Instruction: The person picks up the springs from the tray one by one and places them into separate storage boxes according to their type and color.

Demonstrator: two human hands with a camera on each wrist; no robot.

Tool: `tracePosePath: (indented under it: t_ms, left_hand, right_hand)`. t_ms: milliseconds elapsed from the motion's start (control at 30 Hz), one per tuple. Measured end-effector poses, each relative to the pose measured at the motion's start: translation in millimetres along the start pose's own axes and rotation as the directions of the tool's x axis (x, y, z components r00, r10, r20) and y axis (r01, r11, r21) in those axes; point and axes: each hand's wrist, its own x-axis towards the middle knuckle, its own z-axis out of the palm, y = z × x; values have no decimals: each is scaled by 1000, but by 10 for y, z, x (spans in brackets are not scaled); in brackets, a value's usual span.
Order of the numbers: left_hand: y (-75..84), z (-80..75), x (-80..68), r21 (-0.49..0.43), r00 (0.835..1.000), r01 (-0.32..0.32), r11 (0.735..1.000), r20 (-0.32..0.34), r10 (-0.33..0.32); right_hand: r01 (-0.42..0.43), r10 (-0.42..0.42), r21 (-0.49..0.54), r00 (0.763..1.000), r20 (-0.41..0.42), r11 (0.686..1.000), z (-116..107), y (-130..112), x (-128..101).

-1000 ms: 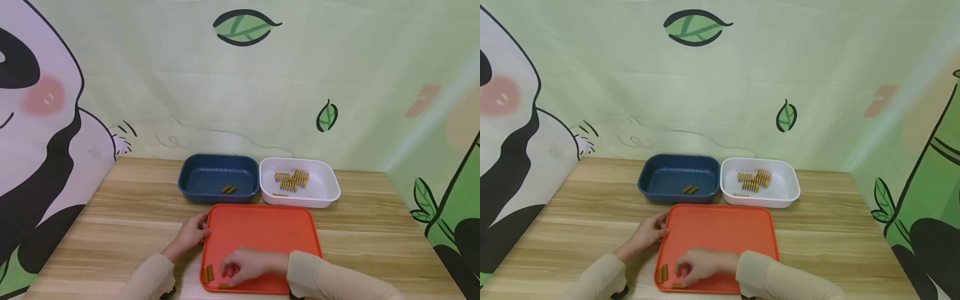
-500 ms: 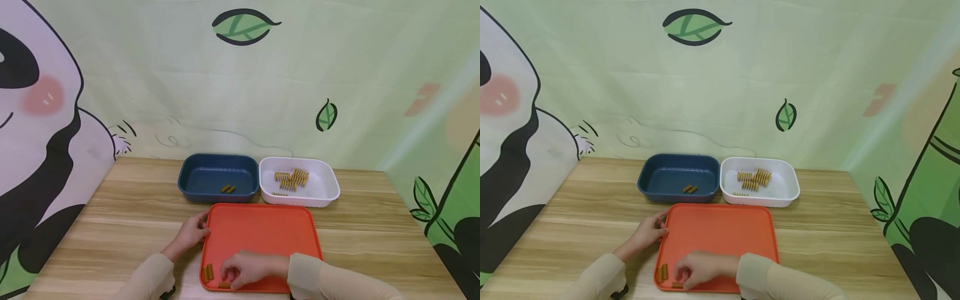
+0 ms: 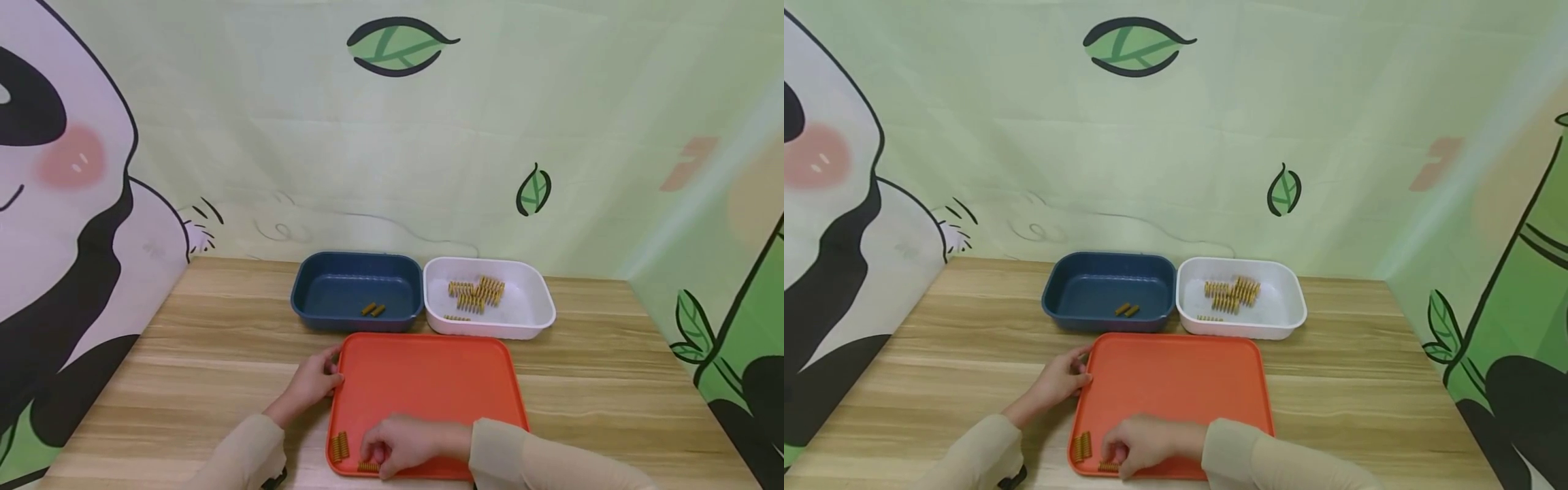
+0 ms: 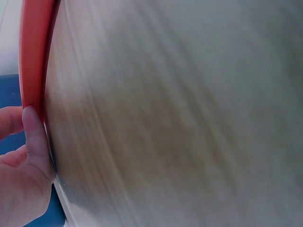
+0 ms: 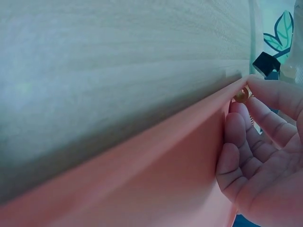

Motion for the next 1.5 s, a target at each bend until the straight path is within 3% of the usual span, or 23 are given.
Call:
tracePosePath:
  t_ms: [533, 867, 1500]
  left_hand:
    - [8, -12, -1, 13, 1000, 3, 1000, 14, -3]
    - [-6, -11, -3, -3, 1000, -4, 1000, 8, 4]
    - [-29, -2, 15, -3, 1000, 8, 1000, 3, -8]
  right_hand:
    - [-47, 46, 37, 999, 9, 998, 4, -17, 16]
    - [36, -37, -13, 999, -34, 999, 33, -1, 25]
    - [36, -23, 106, 993, -114, 994, -56, 37, 25]
